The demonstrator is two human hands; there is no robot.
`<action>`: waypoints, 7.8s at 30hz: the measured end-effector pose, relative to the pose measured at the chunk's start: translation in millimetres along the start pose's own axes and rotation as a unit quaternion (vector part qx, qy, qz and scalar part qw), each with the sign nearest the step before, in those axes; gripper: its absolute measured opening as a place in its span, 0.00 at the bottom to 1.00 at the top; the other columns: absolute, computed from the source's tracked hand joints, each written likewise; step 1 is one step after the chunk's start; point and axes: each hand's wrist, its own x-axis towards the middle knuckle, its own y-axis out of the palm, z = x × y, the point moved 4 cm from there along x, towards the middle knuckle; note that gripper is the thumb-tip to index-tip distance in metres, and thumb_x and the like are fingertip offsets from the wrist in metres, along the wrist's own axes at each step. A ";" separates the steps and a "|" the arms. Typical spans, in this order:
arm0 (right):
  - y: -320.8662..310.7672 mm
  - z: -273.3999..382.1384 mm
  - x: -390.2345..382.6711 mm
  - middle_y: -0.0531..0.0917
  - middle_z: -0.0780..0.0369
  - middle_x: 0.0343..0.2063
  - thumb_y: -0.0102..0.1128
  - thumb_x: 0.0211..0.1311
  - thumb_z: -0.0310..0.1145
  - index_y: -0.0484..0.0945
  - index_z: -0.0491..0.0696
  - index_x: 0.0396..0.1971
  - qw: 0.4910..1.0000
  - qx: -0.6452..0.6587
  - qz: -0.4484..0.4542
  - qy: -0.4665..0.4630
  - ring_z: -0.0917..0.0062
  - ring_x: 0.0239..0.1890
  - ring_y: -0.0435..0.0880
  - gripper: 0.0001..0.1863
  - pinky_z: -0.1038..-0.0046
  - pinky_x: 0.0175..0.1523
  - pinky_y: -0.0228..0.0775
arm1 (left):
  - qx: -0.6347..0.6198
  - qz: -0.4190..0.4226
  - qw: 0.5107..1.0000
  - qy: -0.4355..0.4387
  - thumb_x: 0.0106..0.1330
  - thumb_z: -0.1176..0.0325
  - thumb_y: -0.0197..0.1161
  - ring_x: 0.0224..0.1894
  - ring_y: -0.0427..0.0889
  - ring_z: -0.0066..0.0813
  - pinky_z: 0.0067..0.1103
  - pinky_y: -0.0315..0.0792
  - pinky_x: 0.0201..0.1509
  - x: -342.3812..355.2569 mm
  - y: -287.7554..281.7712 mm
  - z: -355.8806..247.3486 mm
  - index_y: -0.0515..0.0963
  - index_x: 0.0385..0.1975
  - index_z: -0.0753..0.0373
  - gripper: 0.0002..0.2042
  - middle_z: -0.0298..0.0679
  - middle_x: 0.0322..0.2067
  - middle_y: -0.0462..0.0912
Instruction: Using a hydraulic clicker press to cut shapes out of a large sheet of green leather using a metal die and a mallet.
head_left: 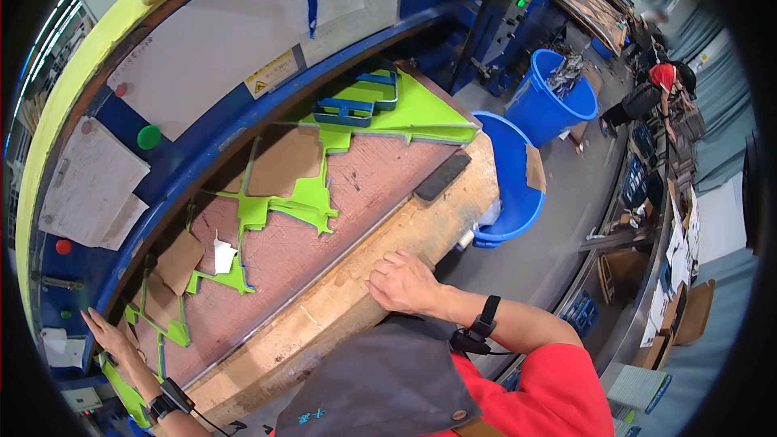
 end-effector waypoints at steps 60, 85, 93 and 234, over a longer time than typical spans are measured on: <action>-58.1 132.1 299.1 0.66 0.52 0.71 0.50 0.61 0.29 0.63 0.38 0.69 0.901 -0.357 -0.040 -0.242 0.63 0.73 0.64 0.34 0.55 0.72 0.55 | -0.054 -0.041 0.998 0.006 0.79 0.52 0.50 0.78 0.51 0.48 0.29 0.49 0.78 27.6 -71.4 -42.9 0.47 0.76 0.68 0.36 0.57 0.75 0.52; -62.0 13.9 61.4 0.82 0.56 0.27 0.62 0.59 0.27 0.83 0.45 0.33 0.998 -0.018 -0.038 0.048 0.57 0.33 0.82 0.04 0.59 0.40 0.75 | -0.183 0.518 0.822 0.152 0.67 0.68 0.64 0.40 0.84 0.46 0.33 0.78 0.46 -303.5 -22.1 -268.2 0.85 0.36 0.65 0.07 0.45 0.35 0.84; -69.1 12.1 58.5 0.83 0.57 0.27 0.62 0.59 0.28 0.83 0.46 0.31 0.997 -0.007 -0.049 0.053 0.58 0.34 0.83 0.03 0.59 0.40 0.76 | -0.119 0.464 0.853 0.209 0.66 0.65 0.65 0.37 0.82 0.48 0.38 0.76 0.42 -316.0 -12.7 -288.6 0.85 0.32 0.64 0.08 0.44 0.29 0.80; -157.8 -0.2 491.6 0.87 0.60 0.37 0.56 0.75 0.45 0.80 0.45 0.59 0.955 0.277 -0.055 -0.086 0.77 0.31 0.88 0.23 0.75 0.40 0.80 | -0.026 0.371 0.884 0.283 0.76 0.55 0.50 0.74 0.61 0.48 0.47 0.50 0.78 -412.9 232.3 -457.4 0.75 0.65 0.49 0.21 0.47 0.70 0.67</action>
